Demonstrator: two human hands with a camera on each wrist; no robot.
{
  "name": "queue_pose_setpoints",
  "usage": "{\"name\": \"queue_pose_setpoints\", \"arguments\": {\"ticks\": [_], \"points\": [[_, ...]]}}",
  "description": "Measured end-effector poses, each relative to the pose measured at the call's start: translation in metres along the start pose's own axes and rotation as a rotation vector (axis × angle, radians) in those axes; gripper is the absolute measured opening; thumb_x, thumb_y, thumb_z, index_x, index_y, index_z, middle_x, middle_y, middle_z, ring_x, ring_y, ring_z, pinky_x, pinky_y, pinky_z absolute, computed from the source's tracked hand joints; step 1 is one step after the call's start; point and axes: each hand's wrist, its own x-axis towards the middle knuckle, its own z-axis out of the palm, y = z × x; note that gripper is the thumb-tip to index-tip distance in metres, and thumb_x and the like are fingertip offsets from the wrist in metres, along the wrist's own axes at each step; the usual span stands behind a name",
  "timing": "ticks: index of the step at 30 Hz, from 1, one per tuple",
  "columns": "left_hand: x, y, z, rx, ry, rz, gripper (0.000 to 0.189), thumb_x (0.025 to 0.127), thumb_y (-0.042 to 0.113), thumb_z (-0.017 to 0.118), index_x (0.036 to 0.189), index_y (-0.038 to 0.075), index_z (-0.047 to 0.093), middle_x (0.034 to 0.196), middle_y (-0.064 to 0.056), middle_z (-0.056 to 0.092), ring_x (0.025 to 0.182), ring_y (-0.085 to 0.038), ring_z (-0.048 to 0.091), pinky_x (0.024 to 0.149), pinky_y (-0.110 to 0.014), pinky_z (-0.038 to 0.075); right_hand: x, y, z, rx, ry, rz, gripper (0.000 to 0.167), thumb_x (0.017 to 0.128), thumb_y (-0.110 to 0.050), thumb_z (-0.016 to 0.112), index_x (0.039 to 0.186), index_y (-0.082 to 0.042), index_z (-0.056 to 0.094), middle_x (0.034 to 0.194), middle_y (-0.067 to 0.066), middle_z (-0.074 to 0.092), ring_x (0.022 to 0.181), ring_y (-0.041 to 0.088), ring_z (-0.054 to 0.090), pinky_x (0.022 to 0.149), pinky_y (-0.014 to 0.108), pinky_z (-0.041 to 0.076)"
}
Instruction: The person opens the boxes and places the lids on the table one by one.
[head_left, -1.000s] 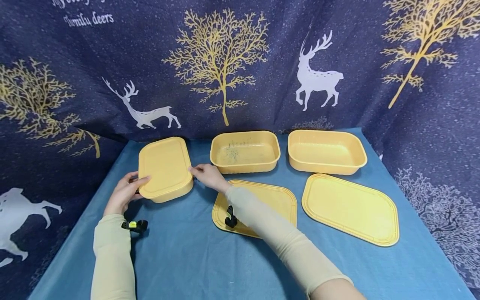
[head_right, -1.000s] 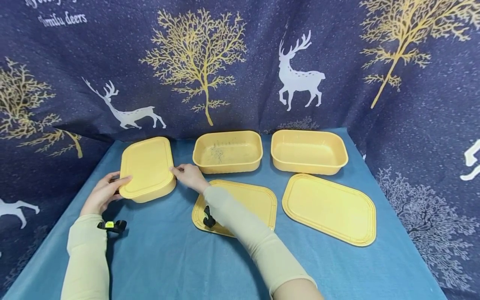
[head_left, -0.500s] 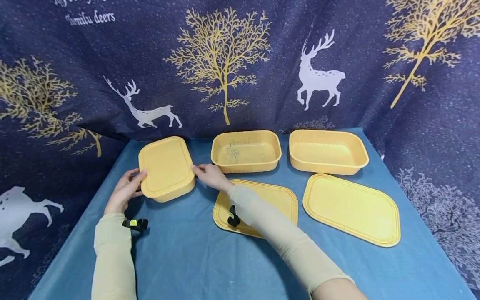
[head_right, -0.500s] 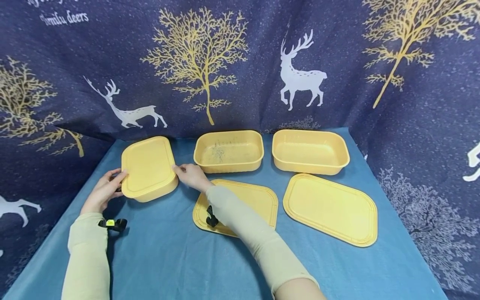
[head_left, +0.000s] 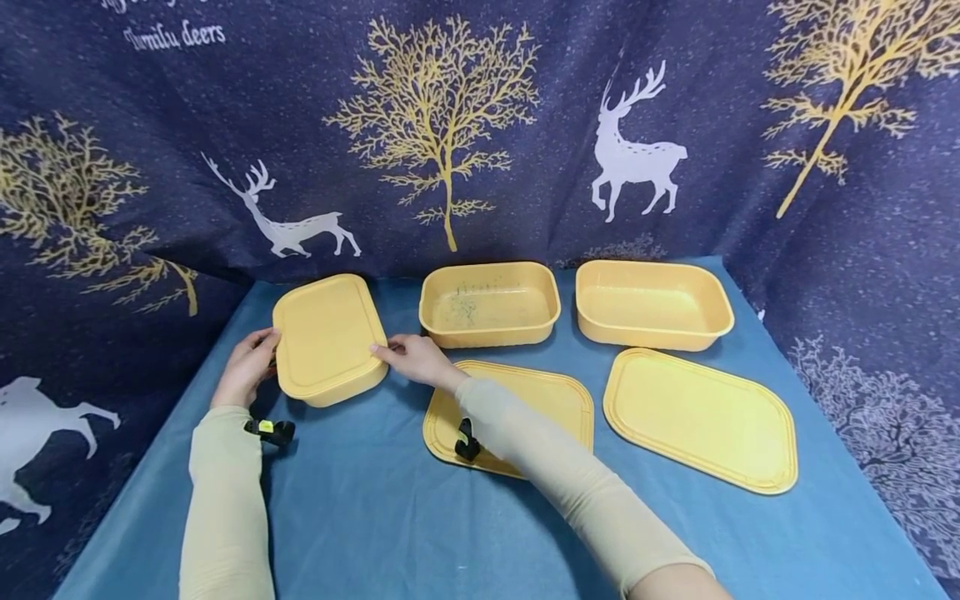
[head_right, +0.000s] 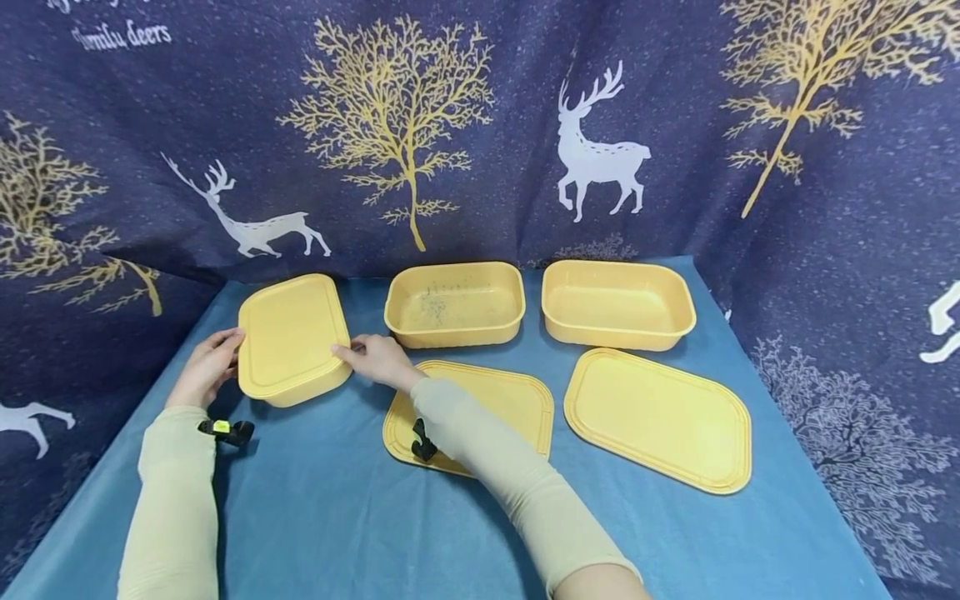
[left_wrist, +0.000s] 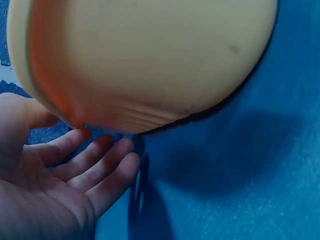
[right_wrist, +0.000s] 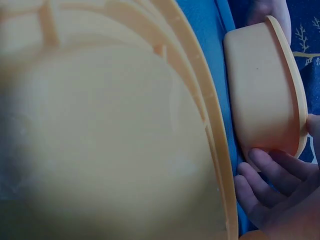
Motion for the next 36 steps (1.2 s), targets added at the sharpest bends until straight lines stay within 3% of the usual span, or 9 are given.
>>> {"name": "queue_pose_setpoints", "arguments": {"ticks": [4, 7, 11, 15, 21, 25, 28, 31, 36], "points": [[-0.002, -0.001, -0.001, -0.036, 0.015, -0.026, 0.071, 0.107, 0.044, 0.041, 0.158, -0.003, 0.023, 0.150, -0.024, 0.036, 0.109, -0.010, 0.052, 0.073, -0.015, 0.051, 0.000, -0.001, -0.003, 0.014, -0.003, -0.003, 0.057, 0.103, -0.055, 0.048, 0.132, -0.010, 0.066, 0.099, -0.001, 0.070, 0.080, 0.010, 0.062, 0.073, 0.025, 0.049], [-0.004, -0.003, -0.003, -0.053, 0.018, -0.036, 0.073, 0.106, 0.044, 0.044, 0.158, -0.003, 0.022, 0.147, -0.021, 0.038, 0.103, -0.005, 0.053, 0.076, -0.016, 0.052, 0.001, 0.000, -0.005, 0.039, -0.009, 0.005, 0.057, 0.104, -0.054, 0.046, 0.133, -0.009, 0.065, 0.094, 0.000, 0.067, 0.075, 0.011, 0.059, 0.070, 0.025, 0.047], [-0.008, -0.005, -0.006, -0.077, 0.015, -0.038, 0.077, 0.104, 0.043, 0.049, 0.158, -0.004, 0.020, 0.135, -0.013, 0.045, 0.092, 0.002, 0.054, 0.082, -0.019, 0.054, 0.003, 0.002, -0.007, 0.067, -0.006, 0.017, 0.056, 0.105, -0.054, 0.043, 0.134, -0.010, 0.064, 0.098, 0.000, 0.068, 0.078, 0.012, 0.059, 0.073, 0.026, 0.048], [-0.013, -0.006, -0.008, -0.087, 0.016, -0.042, 0.085, 0.101, 0.046, 0.056, 0.158, -0.004, 0.018, 0.132, -0.012, 0.047, 0.095, 0.001, 0.055, 0.087, -0.022, 0.054, 0.006, 0.004, -0.009, 0.084, 0.020, 0.033, 0.055, 0.106, -0.052, 0.042, 0.131, -0.010, 0.065, 0.102, 0.001, 0.068, 0.082, 0.012, 0.060, 0.077, 0.028, 0.049], [-0.020, -0.007, -0.011, -0.047, 0.056, -0.090, 0.095, 0.095, 0.054, 0.062, 0.161, 0.004, 0.014, 0.158, -0.024, 0.028, 0.124, -0.017, 0.053, 0.096, -0.027, 0.051, 0.009, 0.005, -0.011, 0.089, 0.011, 0.029, 0.055, 0.107, -0.051, 0.039, 0.131, -0.009, 0.065, 0.099, 0.007, 0.069, 0.080, 0.015, 0.060, 0.076, 0.029, 0.048], [-0.023, -0.005, -0.012, -0.043, 0.051, -0.085, 0.093, 0.098, 0.049, 0.059, 0.161, 0.002, 0.009, 0.161, -0.026, 0.021, 0.140, -0.036, 0.040, 0.106, -0.041, 0.045, 0.010, 0.004, -0.013, 0.093, 0.009, 0.021, 0.054, 0.108, -0.049, 0.038, 0.131, -0.008, 0.065, 0.101, 0.008, 0.069, 0.081, 0.015, 0.059, 0.076, 0.029, 0.048], [-0.024, -0.005, -0.012, -0.041, 0.048, -0.078, 0.090, 0.100, 0.045, 0.057, 0.161, 0.001, 0.007, 0.161, -0.028, 0.019, 0.142, -0.042, 0.034, 0.110, -0.049, 0.040, 0.010, 0.004, -0.013, 0.102, 0.009, 0.014, 0.054, 0.108, -0.048, 0.038, 0.131, -0.008, 0.065, 0.102, 0.009, 0.069, 0.081, 0.016, 0.059, 0.076, 0.030, 0.048], [-0.024, -0.005, -0.011, -0.048, 0.063, -0.072, 0.089, 0.100, 0.042, 0.058, 0.161, 0.002, 0.006, 0.162, -0.027, 0.018, 0.141, -0.039, 0.036, 0.110, -0.049, 0.040, 0.010, 0.004, -0.013, 0.106, 0.010, 0.018, 0.055, 0.108, -0.050, 0.037, 0.131, -0.008, 0.065, 0.104, 0.009, 0.069, 0.084, 0.017, 0.060, 0.078, 0.031, 0.048], [-0.018, -0.010, -0.013, -0.082, 0.095, -0.057, 0.090, 0.099, 0.043, 0.060, 0.162, 0.005, 0.008, 0.162, -0.021, 0.018, 0.127, -0.018, 0.049, 0.101, -0.030, 0.048, 0.005, 0.004, -0.013, 0.071, -0.024, 0.056, 0.064, 0.103, -0.059, 0.043, 0.139, -0.009, 0.060, 0.119, 0.005, 0.068, 0.102, 0.016, 0.064, 0.087, 0.031, 0.051]]}}
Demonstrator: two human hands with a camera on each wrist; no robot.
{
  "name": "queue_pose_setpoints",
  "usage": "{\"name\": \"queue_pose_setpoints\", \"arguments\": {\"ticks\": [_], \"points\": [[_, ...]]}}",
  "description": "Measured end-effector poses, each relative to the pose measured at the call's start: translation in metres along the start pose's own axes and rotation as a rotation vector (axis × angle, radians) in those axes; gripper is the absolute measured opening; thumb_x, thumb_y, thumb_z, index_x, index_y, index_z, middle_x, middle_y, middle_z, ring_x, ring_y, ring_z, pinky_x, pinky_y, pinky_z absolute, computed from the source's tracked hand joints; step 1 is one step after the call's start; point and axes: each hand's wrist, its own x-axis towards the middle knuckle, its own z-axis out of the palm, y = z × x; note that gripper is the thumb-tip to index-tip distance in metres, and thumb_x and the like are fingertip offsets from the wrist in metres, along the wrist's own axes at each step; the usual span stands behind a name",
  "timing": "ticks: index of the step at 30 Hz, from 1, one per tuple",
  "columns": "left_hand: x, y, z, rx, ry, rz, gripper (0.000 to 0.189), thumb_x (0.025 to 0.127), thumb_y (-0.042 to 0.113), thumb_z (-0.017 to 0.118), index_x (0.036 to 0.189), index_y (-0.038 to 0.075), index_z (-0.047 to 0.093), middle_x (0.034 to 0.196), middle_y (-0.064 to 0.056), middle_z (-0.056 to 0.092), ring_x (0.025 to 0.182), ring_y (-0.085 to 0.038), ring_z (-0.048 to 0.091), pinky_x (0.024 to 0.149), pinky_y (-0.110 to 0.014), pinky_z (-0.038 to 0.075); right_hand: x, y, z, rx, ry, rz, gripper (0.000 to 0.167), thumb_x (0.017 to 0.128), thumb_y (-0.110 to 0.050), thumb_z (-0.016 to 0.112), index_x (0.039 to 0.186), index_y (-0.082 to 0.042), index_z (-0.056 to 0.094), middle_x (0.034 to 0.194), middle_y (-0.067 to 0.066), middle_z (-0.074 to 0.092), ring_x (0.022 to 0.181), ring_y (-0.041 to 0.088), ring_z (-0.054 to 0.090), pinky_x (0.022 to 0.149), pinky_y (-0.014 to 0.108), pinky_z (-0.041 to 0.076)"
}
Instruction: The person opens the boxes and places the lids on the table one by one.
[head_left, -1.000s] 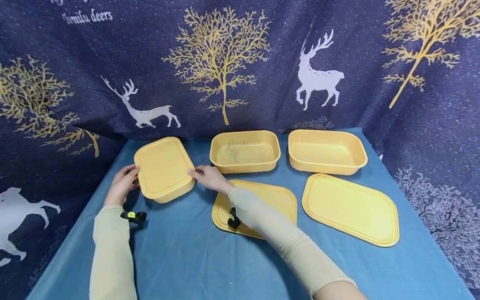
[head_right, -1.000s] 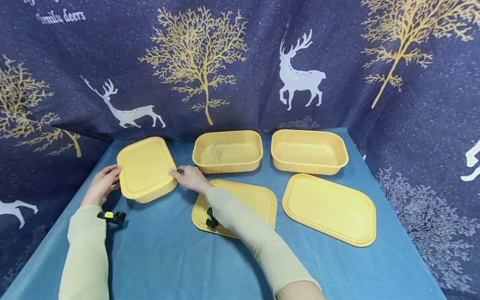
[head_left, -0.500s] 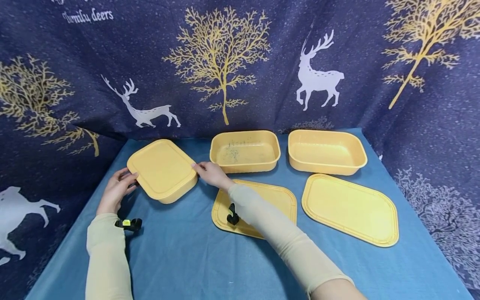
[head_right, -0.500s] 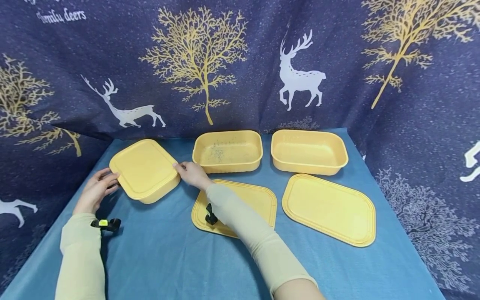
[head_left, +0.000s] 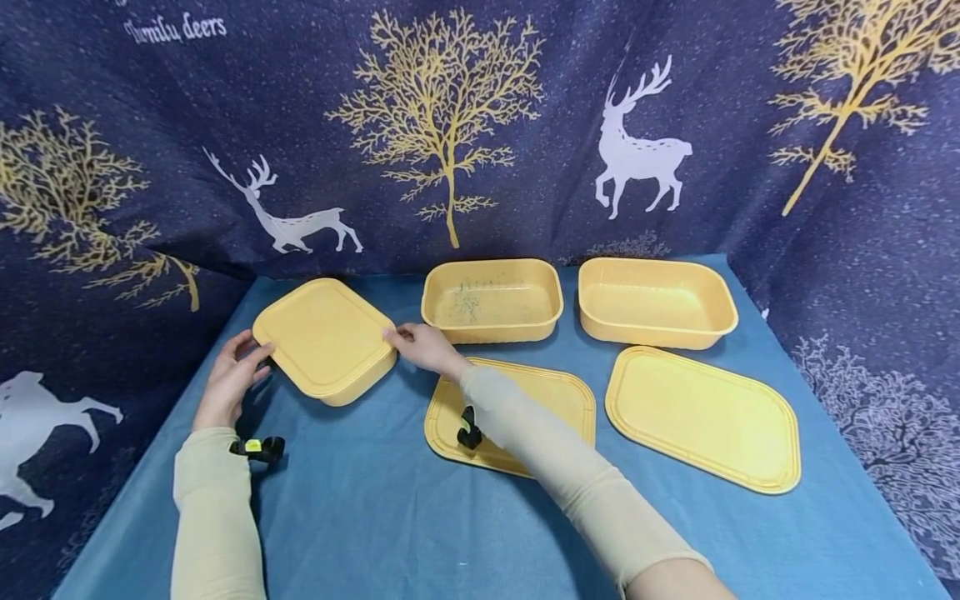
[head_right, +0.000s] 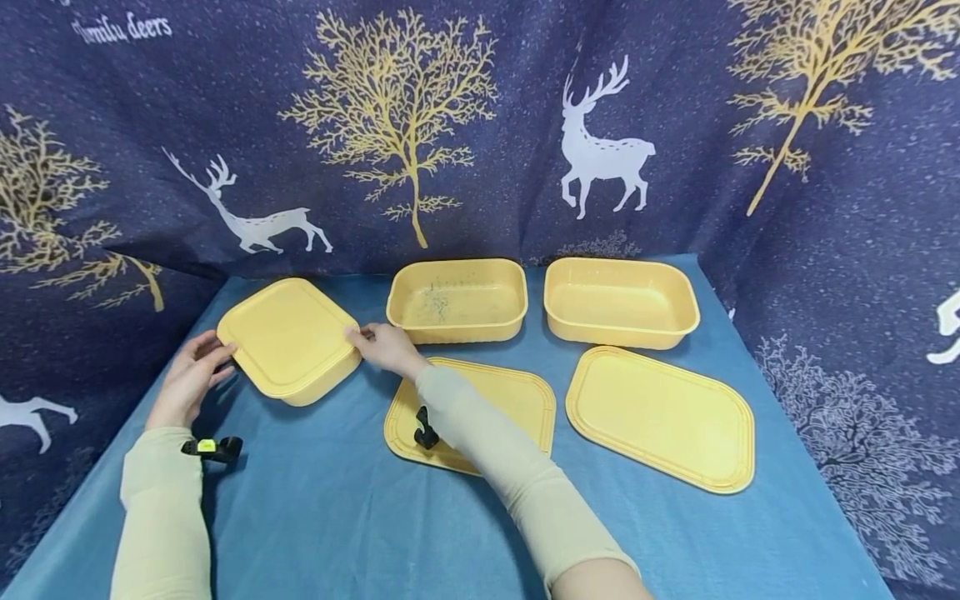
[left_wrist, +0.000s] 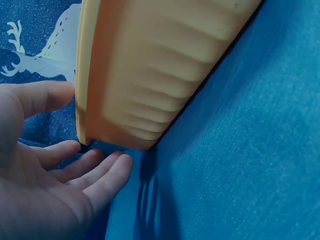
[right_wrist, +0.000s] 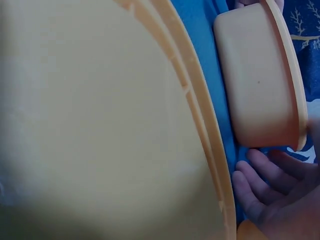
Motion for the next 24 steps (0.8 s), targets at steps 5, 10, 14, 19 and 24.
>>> {"name": "queue_pose_setpoints", "arguments": {"ticks": [5, 10, 14, 19, 24], "points": [[0.012, -0.002, -0.003, -0.028, -0.006, 0.015, 0.086, 0.102, 0.042, 0.055, 0.162, 0.005, 0.006, 0.164, -0.023, 0.013, 0.135, -0.027, 0.044, 0.106, -0.035, 0.045, -0.005, -0.002, -0.001, -0.032, -0.054, -0.017, 0.063, 0.095, -0.063, 0.056, 0.131, -0.012, 0.062, 0.120, 0.002, 0.067, 0.103, 0.013, 0.063, 0.086, 0.028, 0.050], [0.010, 0.005, 0.001, 0.001, -0.007, 0.025, 0.077, 0.106, 0.033, 0.048, 0.161, 0.002, 0.005, 0.164, -0.025, 0.013, 0.140, -0.032, 0.037, 0.112, -0.048, 0.037, -0.006, -0.003, 0.000, -0.021, -0.068, -0.035, 0.055, 0.093, -0.061, 0.061, 0.121, -0.014, 0.063, 0.113, 0.000, 0.067, 0.093, 0.011, 0.061, 0.079, 0.026, 0.049], [0.009, 0.004, 0.001, -0.017, 0.015, 0.012, 0.078, 0.104, 0.033, 0.052, 0.162, 0.004, 0.007, 0.164, -0.024, 0.016, 0.139, -0.027, 0.039, 0.111, -0.043, 0.040, -0.007, -0.005, 0.000, -0.042, -0.073, -0.035, 0.059, 0.095, -0.062, 0.059, 0.126, -0.012, 0.062, 0.119, 0.003, 0.067, 0.100, 0.014, 0.063, 0.083, 0.027, 0.050], [0.006, 0.003, -0.001, -0.032, 0.026, -0.005, 0.087, 0.099, 0.040, 0.061, 0.162, 0.008, 0.010, 0.163, -0.021, 0.019, 0.133, -0.018, 0.045, 0.102, -0.027, 0.047, -0.005, -0.006, 0.000, -0.031, -0.067, -0.023, 0.066, 0.098, -0.060, 0.053, 0.140, -0.010, 0.055, 0.133, 0.006, 0.063, 0.118, 0.019, 0.060, 0.093, 0.030, 0.050], [0.000, 0.002, -0.002, -0.077, 0.057, -0.041, 0.088, 0.098, 0.037, 0.065, 0.163, 0.011, 0.011, 0.164, -0.020, 0.017, 0.130, -0.017, 0.049, 0.102, -0.026, 0.047, -0.001, -0.005, 0.004, 0.008, -0.043, -0.003, 0.068, 0.100, -0.060, 0.049, 0.147, -0.010, 0.049, 0.136, 0.007, 0.061, 0.122, 0.019, 0.059, 0.095, 0.031, 0.049]]}}
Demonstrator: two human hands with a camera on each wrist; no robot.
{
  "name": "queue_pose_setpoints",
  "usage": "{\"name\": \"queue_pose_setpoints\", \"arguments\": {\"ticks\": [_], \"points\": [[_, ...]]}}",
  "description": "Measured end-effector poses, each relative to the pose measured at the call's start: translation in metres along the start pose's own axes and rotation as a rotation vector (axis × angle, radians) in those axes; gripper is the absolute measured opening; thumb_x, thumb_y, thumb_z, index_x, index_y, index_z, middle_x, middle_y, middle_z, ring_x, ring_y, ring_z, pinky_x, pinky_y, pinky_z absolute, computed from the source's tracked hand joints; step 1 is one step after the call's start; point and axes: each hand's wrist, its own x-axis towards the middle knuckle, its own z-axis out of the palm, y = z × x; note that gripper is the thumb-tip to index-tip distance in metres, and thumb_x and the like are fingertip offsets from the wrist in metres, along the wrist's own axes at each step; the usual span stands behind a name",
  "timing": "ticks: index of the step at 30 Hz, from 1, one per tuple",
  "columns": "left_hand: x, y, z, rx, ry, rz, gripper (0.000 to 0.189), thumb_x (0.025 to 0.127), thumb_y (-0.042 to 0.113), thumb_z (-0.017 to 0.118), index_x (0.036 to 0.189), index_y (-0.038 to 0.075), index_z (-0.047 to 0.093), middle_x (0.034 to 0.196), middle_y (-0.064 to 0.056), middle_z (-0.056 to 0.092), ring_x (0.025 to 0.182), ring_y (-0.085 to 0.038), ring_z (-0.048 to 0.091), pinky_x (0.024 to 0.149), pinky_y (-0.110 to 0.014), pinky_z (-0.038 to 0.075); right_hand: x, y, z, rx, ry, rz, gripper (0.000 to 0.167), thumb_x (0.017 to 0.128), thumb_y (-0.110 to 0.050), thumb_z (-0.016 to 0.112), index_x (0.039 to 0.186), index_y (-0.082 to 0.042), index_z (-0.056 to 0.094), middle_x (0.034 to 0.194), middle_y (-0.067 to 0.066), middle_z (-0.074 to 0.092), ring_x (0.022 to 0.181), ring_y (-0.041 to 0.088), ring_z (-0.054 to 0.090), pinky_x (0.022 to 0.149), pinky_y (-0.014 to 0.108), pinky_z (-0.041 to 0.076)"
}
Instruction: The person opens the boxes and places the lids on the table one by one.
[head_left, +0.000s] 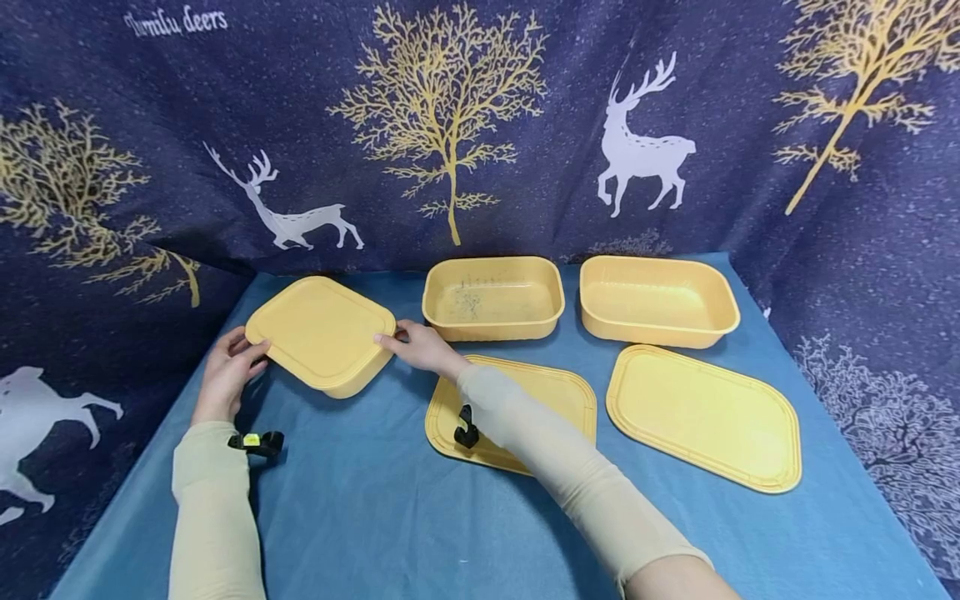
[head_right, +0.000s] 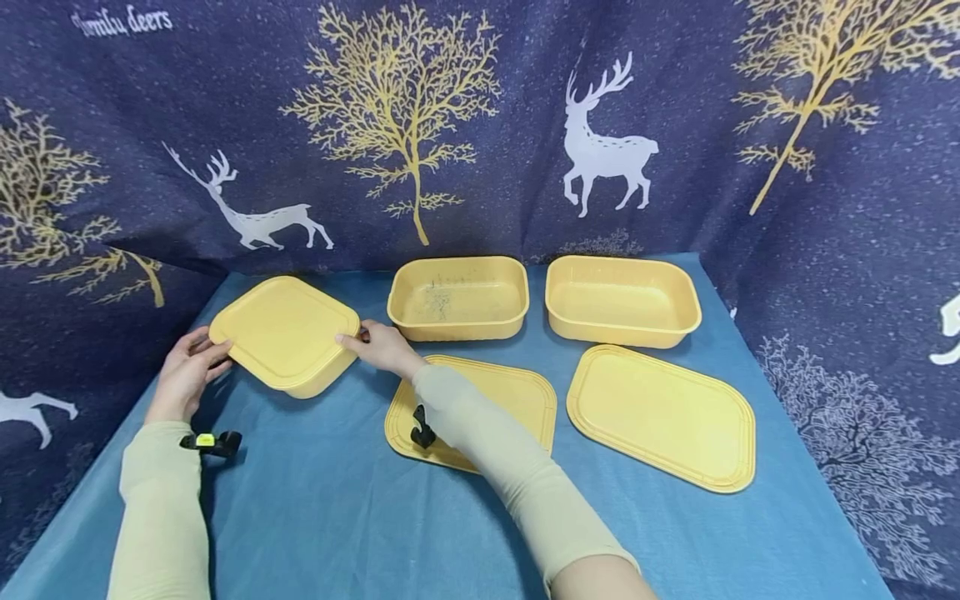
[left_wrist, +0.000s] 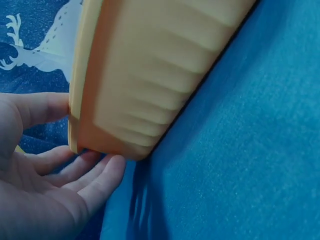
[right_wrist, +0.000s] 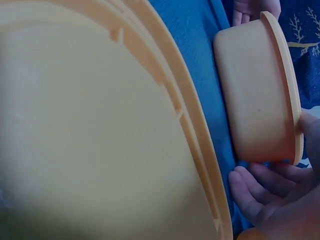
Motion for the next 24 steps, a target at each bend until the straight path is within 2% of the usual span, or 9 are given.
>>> {"name": "queue_pose_setpoints", "arguments": {"ticks": [4, 9, 12, 15, 19, 21, 24], "points": [[-0.005, 0.000, -0.001, -0.044, 0.012, -0.016, 0.088, 0.098, 0.031, 0.065, 0.163, 0.011, 0.009, 0.163, -0.022, 0.014, 0.123, -0.016, 0.052, 0.104, -0.028, 0.046, 0.000, 0.000, 0.001, 0.011, 0.017, 0.010, 0.070, 0.101, -0.060, 0.047, 0.150, -0.009, 0.046, 0.136, 0.008, 0.061, 0.120, 0.020, 0.059, 0.094, 0.032, 0.050], [-0.003, -0.001, -0.001, -0.034, 0.008, -0.010, 0.087, 0.099, 0.032, 0.064, 0.162, 0.009, 0.010, 0.160, -0.024, 0.016, 0.110, -0.010, 0.054, 0.100, -0.027, 0.048, -0.002, 0.002, 0.001, 0.012, 0.009, 0.027, 0.073, 0.100, -0.062, 0.048, 0.150, -0.010, 0.046, 0.137, 0.007, 0.060, 0.120, 0.019, 0.059, 0.094, 0.032, 0.050], [0.010, -0.009, -0.002, -0.028, 0.018, -0.006, 0.085, 0.100, 0.035, 0.061, 0.162, 0.009, 0.010, 0.157, -0.022, 0.022, 0.102, -0.006, 0.054, 0.088, -0.021, 0.052, -0.005, 0.004, 0.001, -0.007, -0.020, 0.020, 0.074, 0.097, -0.065, 0.051, 0.147, -0.010, 0.049, 0.137, 0.007, 0.060, 0.118, 0.018, 0.060, 0.091, 0.030, 0.050], [0.030, -0.024, -0.006, -0.026, 0.038, 0.012, 0.083, 0.100, 0.038, 0.059, 0.162, 0.010, 0.012, 0.156, -0.021, 0.026, 0.098, -0.003, 0.053, 0.075, -0.013, 0.050, -0.006, 0.005, 0.001, -0.024, -0.038, 0.002, 0.073, 0.095, -0.066, 0.053, 0.143, -0.011, 0.051, 0.135, 0.006, 0.061, 0.112, 0.016, 0.062, 0.087, 0.028, 0.051], [0.052, -0.041, -0.009, -0.032, 0.030, 0.019, 0.084, 0.100, 0.041, 0.059, 0.163, 0.013, 0.011, 0.160, -0.021, 0.024, 0.110, -0.012, 0.053, 0.074, -0.012, 0.049, -0.007, 0.004, 0.000, -0.016, -0.045, 0.006, 0.072, 0.095, -0.066, 0.054, 0.142, -0.012, 0.051, 0.133, 0.005, 0.060, 0.108, 0.015, 0.061, 0.085, 0.028, 0.051], [0.057, -0.046, -0.010, -0.060, 0.033, 0.009, 0.085, 0.100, 0.039, 0.061, 0.163, 0.014, 0.011, 0.161, -0.022, 0.023, 0.112, -0.014, 0.052, 0.074, -0.013, 0.050, -0.007, 0.002, -0.001, -0.012, -0.049, 0.010, 0.073, 0.095, -0.066, 0.053, 0.145, -0.012, 0.050, 0.135, 0.006, 0.060, 0.112, 0.016, 0.061, 0.087, 0.029, 0.051], [0.058, -0.048, -0.011, -0.097, 0.051, -0.009, 0.085, 0.098, 0.036, 0.064, 0.163, 0.016, 0.013, 0.159, -0.020, 0.025, 0.106, -0.011, 0.054, 0.071, -0.013, 0.051, -0.006, 0.001, -0.002, -0.003, -0.047, 0.016, 0.075, 0.097, -0.065, 0.052, 0.149, -0.011, 0.046, 0.139, 0.006, 0.058, 0.119, 0.019, 0.059, 0.090, 0.031, 0.051]]}}
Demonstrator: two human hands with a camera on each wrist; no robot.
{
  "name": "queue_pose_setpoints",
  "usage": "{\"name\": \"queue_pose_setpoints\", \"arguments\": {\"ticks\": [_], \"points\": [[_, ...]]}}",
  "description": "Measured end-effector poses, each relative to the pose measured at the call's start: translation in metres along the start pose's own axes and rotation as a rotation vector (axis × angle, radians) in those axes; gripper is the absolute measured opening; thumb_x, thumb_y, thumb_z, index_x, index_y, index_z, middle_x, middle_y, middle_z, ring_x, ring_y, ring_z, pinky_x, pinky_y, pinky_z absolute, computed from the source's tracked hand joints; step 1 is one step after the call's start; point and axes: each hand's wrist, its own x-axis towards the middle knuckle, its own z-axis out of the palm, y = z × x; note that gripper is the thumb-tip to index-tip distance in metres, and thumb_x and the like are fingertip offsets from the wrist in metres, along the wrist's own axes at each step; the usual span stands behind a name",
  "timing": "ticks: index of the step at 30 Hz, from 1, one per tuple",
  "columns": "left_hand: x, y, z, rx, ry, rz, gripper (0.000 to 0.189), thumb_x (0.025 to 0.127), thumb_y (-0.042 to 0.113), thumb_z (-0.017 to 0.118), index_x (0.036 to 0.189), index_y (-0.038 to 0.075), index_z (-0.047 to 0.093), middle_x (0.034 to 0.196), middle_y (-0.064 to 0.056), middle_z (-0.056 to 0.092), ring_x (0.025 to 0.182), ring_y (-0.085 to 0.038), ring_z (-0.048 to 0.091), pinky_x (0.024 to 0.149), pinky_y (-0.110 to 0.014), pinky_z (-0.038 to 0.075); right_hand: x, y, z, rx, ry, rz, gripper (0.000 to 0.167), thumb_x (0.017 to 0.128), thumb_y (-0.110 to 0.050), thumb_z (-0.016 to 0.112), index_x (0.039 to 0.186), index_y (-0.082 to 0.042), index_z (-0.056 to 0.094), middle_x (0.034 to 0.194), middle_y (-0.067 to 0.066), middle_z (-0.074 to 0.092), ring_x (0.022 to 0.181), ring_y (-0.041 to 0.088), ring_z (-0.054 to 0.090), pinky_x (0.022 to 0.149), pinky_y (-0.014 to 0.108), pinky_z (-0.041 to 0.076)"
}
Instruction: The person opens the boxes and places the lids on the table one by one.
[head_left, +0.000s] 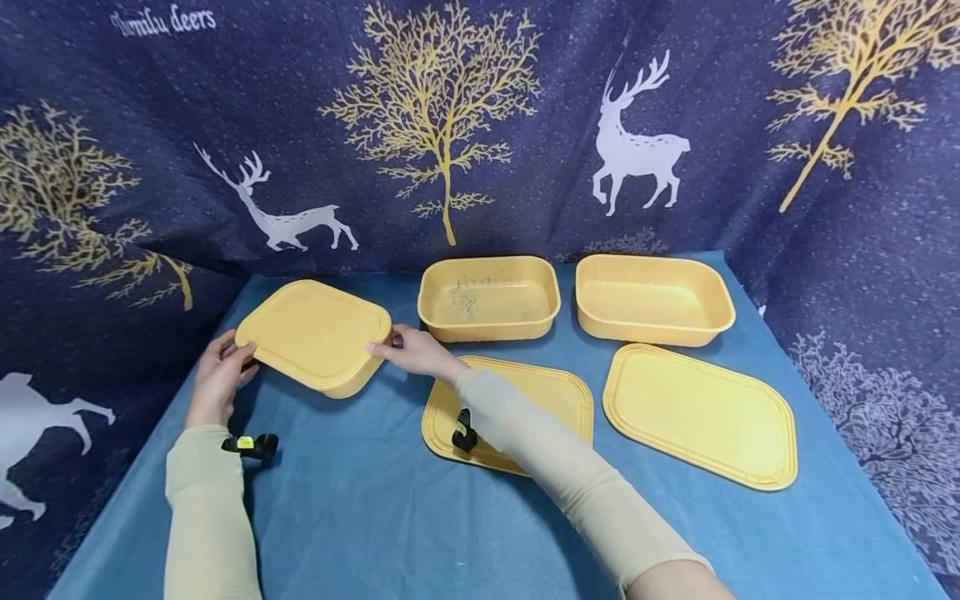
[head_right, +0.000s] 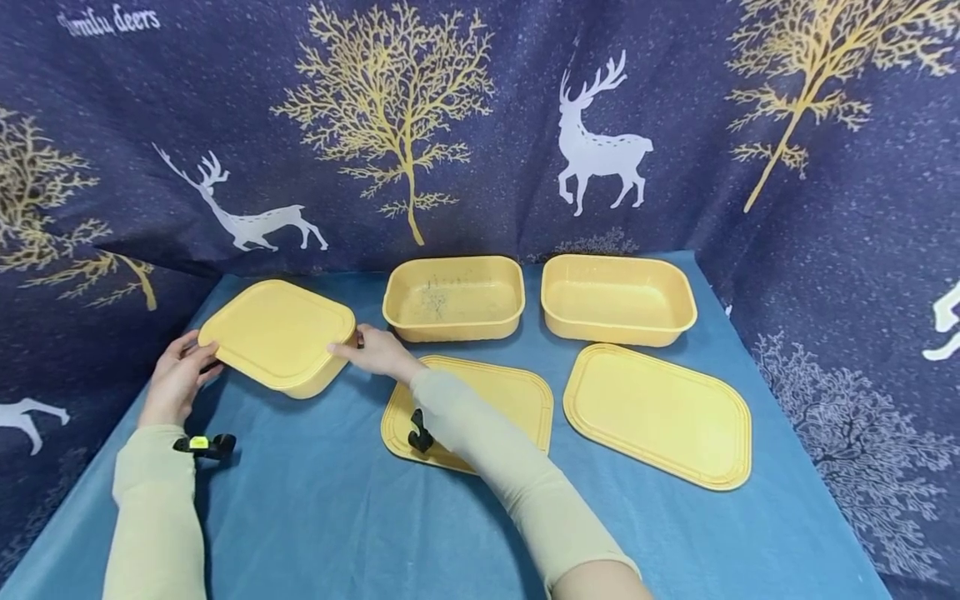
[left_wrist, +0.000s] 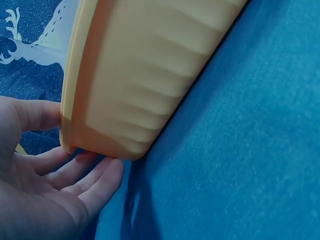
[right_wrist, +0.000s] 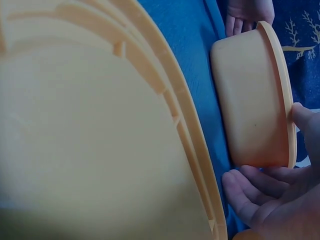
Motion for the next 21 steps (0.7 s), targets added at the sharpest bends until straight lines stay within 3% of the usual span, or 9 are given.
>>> {"name": "queue_pose_setpoints", "arguments": {"ticks": [4, 11, 13, 16, 18, 21], "points": [[-0.009, 0.004, -0.002, 0.012, 0.023, 0.002, 0.084, 0.096, 0.035, 0.068, 0.162, 0.016, 0.019, 0.151, -0.017, 0.034, 0.096, -0.004, 0.055, 0.070, -0.013, 0.051, 0.003, -0.001, 0.000, 0.010, 0.014, 0.003, 0.076, 0.098, -0.064, 0.051, 0.152, -0.012, 0.043, 0.142, 0.007, 0.056, 0.124, 0.021, 0.057, 0.095, 0.032, 0.050], [-0.040, 0.026, -0.002, -0.004, 0.020, -0.022, 0.088, 0.091, 0.036, 0.074, 0.160, 0.014, 0.023, 0.132, -0.004, 0.044, 0.088, 0.002, 0.059, 0.072, -0.014, 0.052, 0.007, 0.001, -0.002, 0.021, 0.021, 0.010, 0.078, 0.099, -0.063, 0.048, 0.157, -0.012, 0.036, 0.149, 0.008, 0.051, 0.133, 0.022, 0.052, 0.101, 0.035, 0.047], [-0.048, 0.032, 0.001, 0.014, 0.023, -0.020, 0.089, 0.092, 0.035, 0.073, 0.161, 0.012, 0.021, 0.133, -0.004, 0.043, 0.085, 0.004, 0.058, 0.073, -0.013, 0.052, 0.008, 0.001, -0.003, 0.025, 0.023, 0.015, 0.078, 0.100, -0.062, 0.047, 0.157, -0.012, 0.034, 0.150, 0.008, 0.050, 0.133, 0.022, 0.051, 0.102, 0.035, 0.047], [-0.057, 0.040, 0.005, 0.064, 0.016, -0.025, 0.088, 0.095, 0.033, 0.068, 0.162, 0.010, 0.016, 0.143, -0.013, 0.037, 0.087, 0.003, 0.056, 0.085, -0.018, 0.052, 0.008, 0.000, -0.004, 0.043, 0.027, 0.022, 0.077, 0.102, -0.060, 0.046, 0.159, -0.012, 0.030, 0.151, 0.009, 0.049, 0.133, 0.022, 0.052, 0.103, 0.036, 0.047], [-0.060, 0.044, 0.006, 0.070, 0.015, -0.030, 0.087, 0.097, 0.031, 0.067, 0.162, 0.009, 0.014, 0.147, -0.016, 0.034, 0.090, 0.000, 0.055, 0.090, -0.020, 0.051, 0.009, -0.002, -0.004, 0.055, 0.033, 0.027, 0.076, 0.102, -0.058, 0.046, 0.160, -0.012, 0.028, 0.152, 0.009, 0.048, 0.132, 0.022, 0.052, 0.103, 0.036, 0.047], [-0.052, 0.037, 0.004, 0.031, 0.025, -0.038, 0.090, 0.094, 0.030, 0.070, 0.162, 0.011, 0.015, 0.144, -0.014, 0.036, 0.091, -0.001, 0.056, 0.090, -0.020, 0.052, 0.010, -0.004, -0.004, 0.050, 0.043, 0.030, 0.074, 0.104, -0.055, 0.045, 0.160, -0.011, 0.027, 0.152, 0.010, 0.048, 0.132, 0.022, 0.053, 0.104, 0.036, 0.046]]}}
